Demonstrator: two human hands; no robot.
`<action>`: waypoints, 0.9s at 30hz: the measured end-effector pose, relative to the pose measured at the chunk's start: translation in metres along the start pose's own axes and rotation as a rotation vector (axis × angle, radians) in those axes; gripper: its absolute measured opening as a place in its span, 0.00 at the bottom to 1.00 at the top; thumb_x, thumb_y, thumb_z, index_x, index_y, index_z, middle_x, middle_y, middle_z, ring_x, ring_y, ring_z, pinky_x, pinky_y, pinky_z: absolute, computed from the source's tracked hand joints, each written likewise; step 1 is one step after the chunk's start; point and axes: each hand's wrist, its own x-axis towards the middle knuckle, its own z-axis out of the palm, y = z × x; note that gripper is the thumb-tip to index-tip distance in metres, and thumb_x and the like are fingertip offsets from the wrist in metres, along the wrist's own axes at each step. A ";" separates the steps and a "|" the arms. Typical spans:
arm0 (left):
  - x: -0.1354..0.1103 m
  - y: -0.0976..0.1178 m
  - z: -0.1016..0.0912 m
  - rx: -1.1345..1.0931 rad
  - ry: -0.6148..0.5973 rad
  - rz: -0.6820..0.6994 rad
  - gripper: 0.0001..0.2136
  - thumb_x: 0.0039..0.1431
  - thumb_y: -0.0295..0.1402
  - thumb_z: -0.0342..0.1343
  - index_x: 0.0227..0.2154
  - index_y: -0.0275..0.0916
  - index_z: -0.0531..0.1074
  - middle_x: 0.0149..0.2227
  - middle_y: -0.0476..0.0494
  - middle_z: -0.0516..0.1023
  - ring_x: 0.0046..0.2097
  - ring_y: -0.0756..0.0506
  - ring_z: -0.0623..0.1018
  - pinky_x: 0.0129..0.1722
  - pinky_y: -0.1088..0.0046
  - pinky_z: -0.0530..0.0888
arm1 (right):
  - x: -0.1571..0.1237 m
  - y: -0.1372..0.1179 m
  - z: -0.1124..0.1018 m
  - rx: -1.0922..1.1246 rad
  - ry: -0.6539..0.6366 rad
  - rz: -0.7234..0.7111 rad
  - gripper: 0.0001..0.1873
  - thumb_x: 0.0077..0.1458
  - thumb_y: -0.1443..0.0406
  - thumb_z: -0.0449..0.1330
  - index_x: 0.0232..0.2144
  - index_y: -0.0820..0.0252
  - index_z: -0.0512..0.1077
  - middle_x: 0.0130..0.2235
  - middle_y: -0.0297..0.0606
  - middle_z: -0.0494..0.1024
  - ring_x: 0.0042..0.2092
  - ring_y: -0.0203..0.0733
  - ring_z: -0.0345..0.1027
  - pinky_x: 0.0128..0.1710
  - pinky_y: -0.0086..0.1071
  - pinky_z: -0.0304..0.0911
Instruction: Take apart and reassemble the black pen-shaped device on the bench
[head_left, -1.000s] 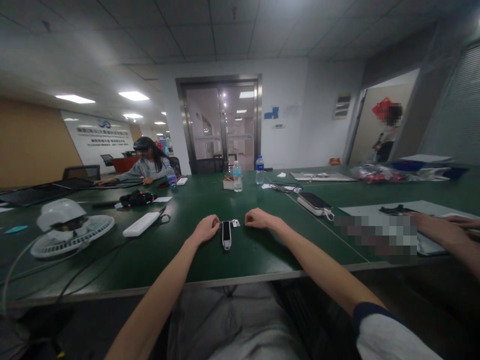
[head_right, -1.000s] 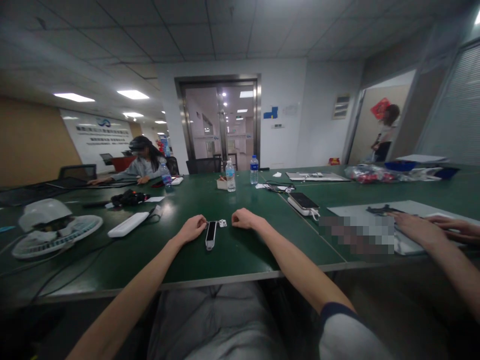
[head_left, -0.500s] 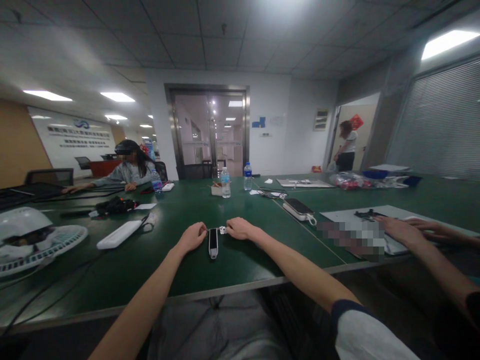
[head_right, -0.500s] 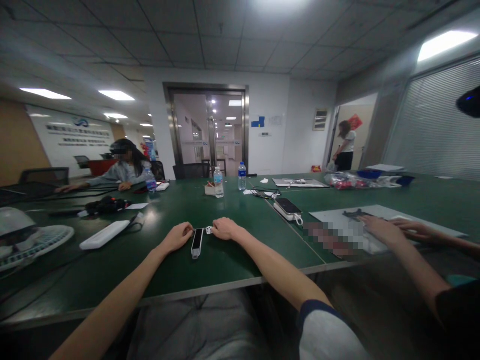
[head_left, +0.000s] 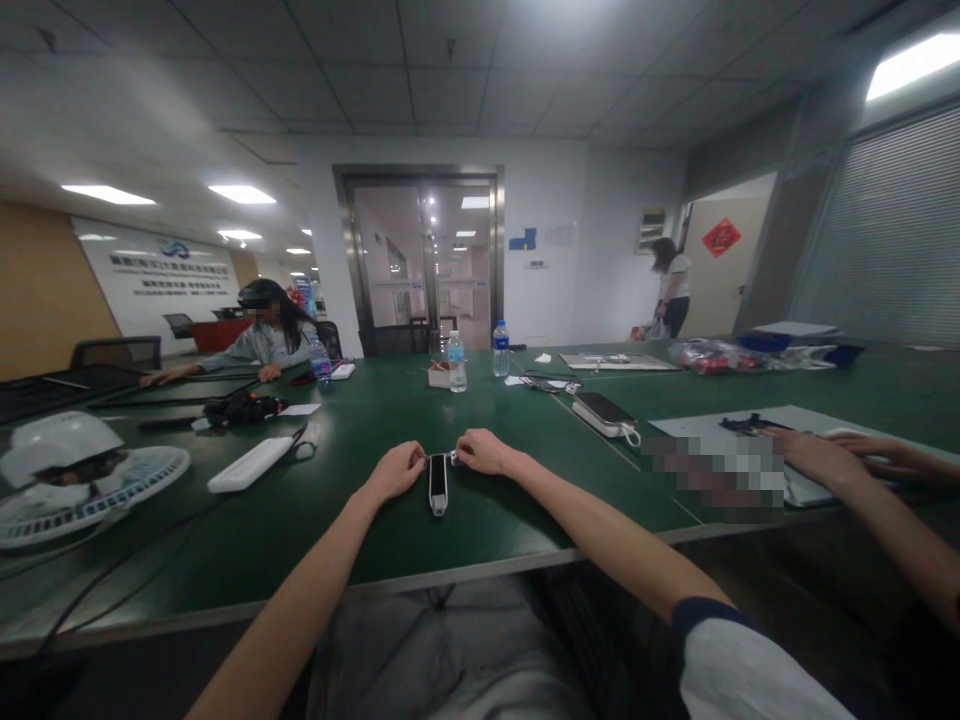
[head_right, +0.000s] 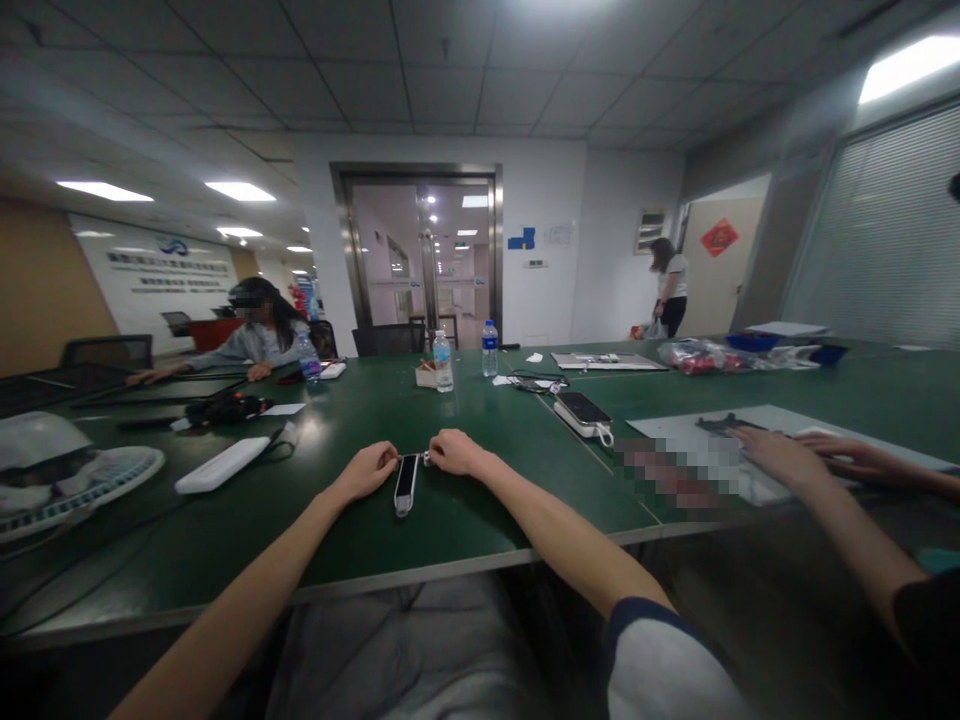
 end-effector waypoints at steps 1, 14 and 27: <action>0.000 0.000 0.000 0.002 -0.002 -0.002 0.06 0.55 0.31 0.48 0.31 0.37 0.69 0.30 0.45 0.71 0.31 0.47 0.70 0.30 0.73 0.65 | 0.000 0.000 -0.001 0.008 0.013 -0.016 0.11 0.57 0.65 0.52 0.31 0.63 0.74 0.33 0.40 0.73 0.34 0.35 0.64 0.35 0.26 0.54; 0.001 -0.002 0.002 0.018 -0.007 0.005 0.06 0.54 0.30 0.48 0.31 0.37 0.69 0.30 0.45 0.71 0.32 0.47 0.70 0.31 0.73 0.65 | -0.003 -0.008 -0.001 0.227 0.055 -0.050 0.08 0.54 0.68 0.56 0.36 0.61 0.74 0.33 0.35 0.75 0.32 0.33 0.66 0.34 0.25 0.58; -0.001 -0.002 0.002 0.006 0.009 0.017 0.06 0.55 0.31 0.48 0.31 0.37 0.69 0.29 0.46 0.71 0.31 0.48 0.70 0.31 0.74 0.65 | -0.002 0.001 0.002 0.200 0.104 -0.053 0.05 0.54 0.68 0.57 0.32 0.62 0.73 0.33 0.36 0.72 0.36 0.34 0.64 0.38 0.27 0.57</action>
